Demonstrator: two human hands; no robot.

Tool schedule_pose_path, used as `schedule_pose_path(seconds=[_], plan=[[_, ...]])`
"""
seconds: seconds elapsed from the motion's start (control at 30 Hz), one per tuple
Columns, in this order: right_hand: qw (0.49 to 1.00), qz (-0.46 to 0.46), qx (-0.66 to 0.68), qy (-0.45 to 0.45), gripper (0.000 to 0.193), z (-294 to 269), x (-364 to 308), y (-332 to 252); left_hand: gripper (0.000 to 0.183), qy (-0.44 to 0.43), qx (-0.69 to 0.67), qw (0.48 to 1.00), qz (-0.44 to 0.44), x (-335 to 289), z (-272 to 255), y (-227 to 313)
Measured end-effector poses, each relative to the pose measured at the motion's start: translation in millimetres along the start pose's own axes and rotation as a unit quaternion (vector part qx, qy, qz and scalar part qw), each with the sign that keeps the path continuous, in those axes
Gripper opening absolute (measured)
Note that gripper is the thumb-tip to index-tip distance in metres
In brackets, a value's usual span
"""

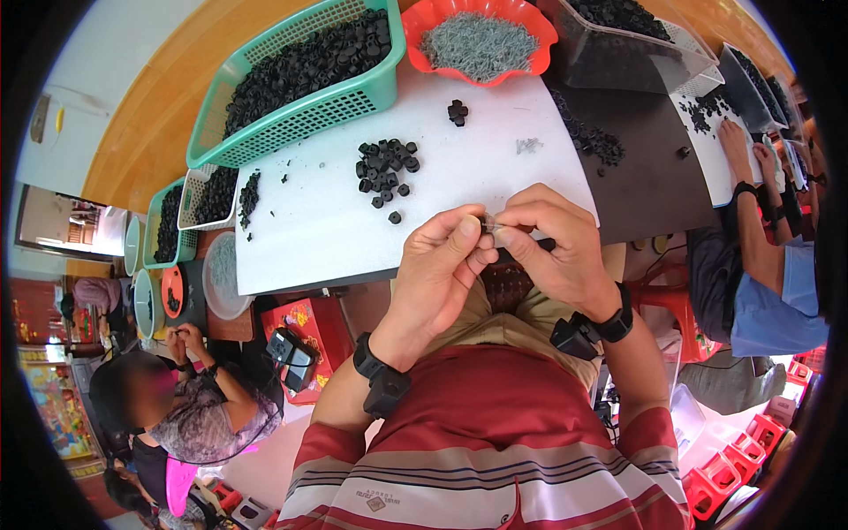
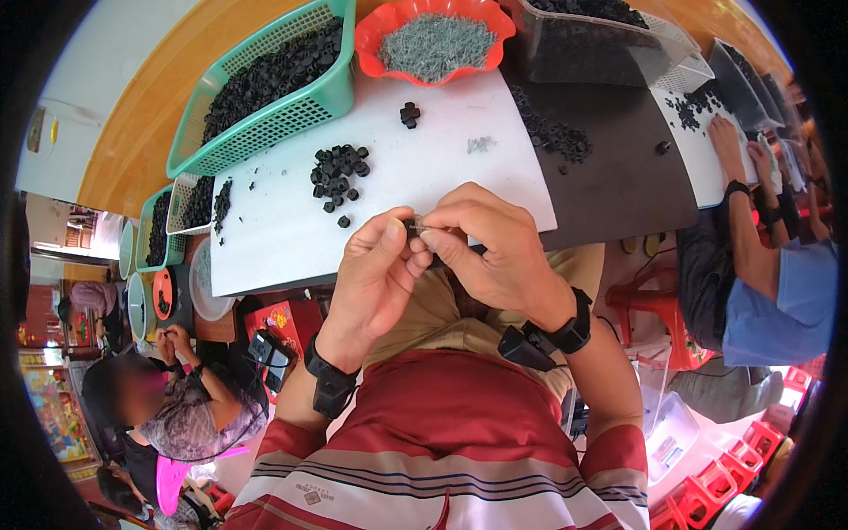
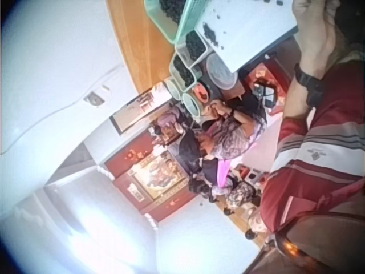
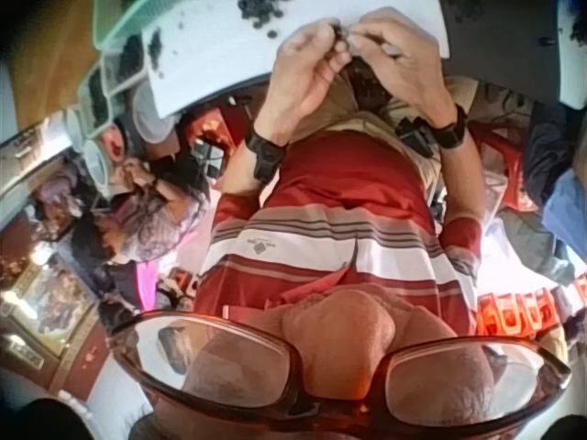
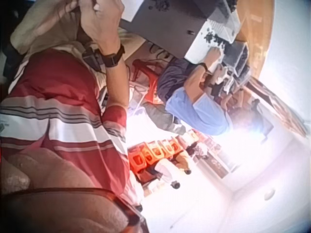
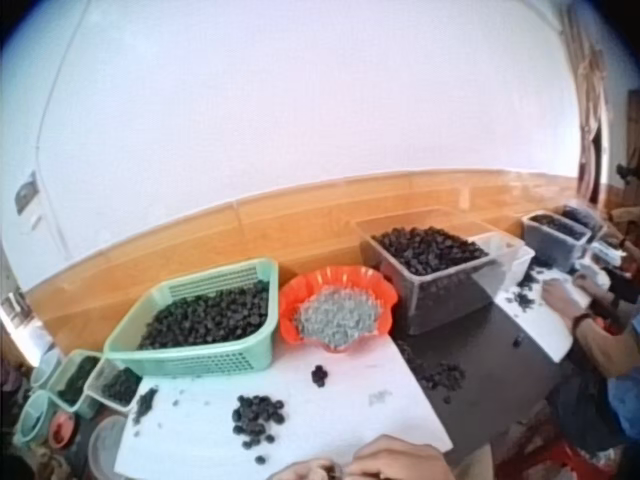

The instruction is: Assembling small black plastic parts by snapping components together.

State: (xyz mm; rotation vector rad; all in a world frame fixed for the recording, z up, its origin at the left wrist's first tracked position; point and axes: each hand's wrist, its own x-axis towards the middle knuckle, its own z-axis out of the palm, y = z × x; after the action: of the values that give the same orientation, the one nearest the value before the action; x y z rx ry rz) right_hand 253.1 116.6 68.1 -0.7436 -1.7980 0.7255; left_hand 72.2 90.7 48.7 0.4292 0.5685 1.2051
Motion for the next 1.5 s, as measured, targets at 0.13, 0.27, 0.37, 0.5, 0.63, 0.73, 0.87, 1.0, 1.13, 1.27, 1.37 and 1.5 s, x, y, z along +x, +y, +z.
schedule_pose_path(seconds=[0.13, 0.27, 0.37, 0.5, 0.63, 0.73, 0.87, 1.0, 1.13, 1.27, 1.37, 1.5], plan=[[1.0, 0.001, -0.005, -0.003, 0.011, 0, 0, 2, 0.022, -0.007, -0.002, 1.0, 0.0, 0, -1, 0], [0.999, -0.013, -0.038, -0.008, 0.012, -4, 0, 1, 0.021, -0.008, 0.014, 1.0, 0.005, 1, 0, -1], [0.998, -0.012, -0.054, -0.008, 0.011, -8, -1, 0, 0.021, -0.017, 0.025, 1.0, 0.006, 1, -1, -2], [0.998, -0.01, -0.054, -0.006, 0.011, -12, -1, -3, 0.022, -0.012, 0.043, 0.999, 0.007, 0, 1, -4], [0.999, -0.001, -0.038, -0.011, 0.012, -12, -6, -1, 0.019, -0.023, 0.069, 0.997, 0.008, 0, 1, -7], [0.999, -0.008, -0.04, -0.005, 0.013, -12, -8, 1, 0.018, -0.008, 0.078, 0.997, 0.009, -2, 6, -8], [0.998, -0.015, -0.057, 0.005, 0.015, -14, -11, 4, 0.017, 0.013, 0.088, 0.996, -0.001, -3, 10, -9], [0.999, -0.017, -0.045, 0.002, 0.018, -17, -13, 4, 0.016, 0.015, 0.097, 0.995, 0.004, -5, 14, -9], [0.999, -0.012, -0.023, -0.02, 0.023, -23, -17, 8, 0.013, 0.008, 0.099, 0.995, -0.005, -6, 16, -10], [0.998, 0.033, 0.02, -0.043, 0.031, -25, -17, 1, 0.012, 0.005, 0.057, 0.998, -0.008, -5, 16, -12], [0.999, 0.024, 0.011, -0.034, 0.034, -23, -17, 5, 0.009, 0.024, 0.076, 0.997, -0.007, -5, 21, -12], [1.0, -0.001, -0.007, -0.014, 0.035, -19, -16, 9, 0.008, 0.009, 0.083, 0.996, -0.01, -3, 21, -13]])
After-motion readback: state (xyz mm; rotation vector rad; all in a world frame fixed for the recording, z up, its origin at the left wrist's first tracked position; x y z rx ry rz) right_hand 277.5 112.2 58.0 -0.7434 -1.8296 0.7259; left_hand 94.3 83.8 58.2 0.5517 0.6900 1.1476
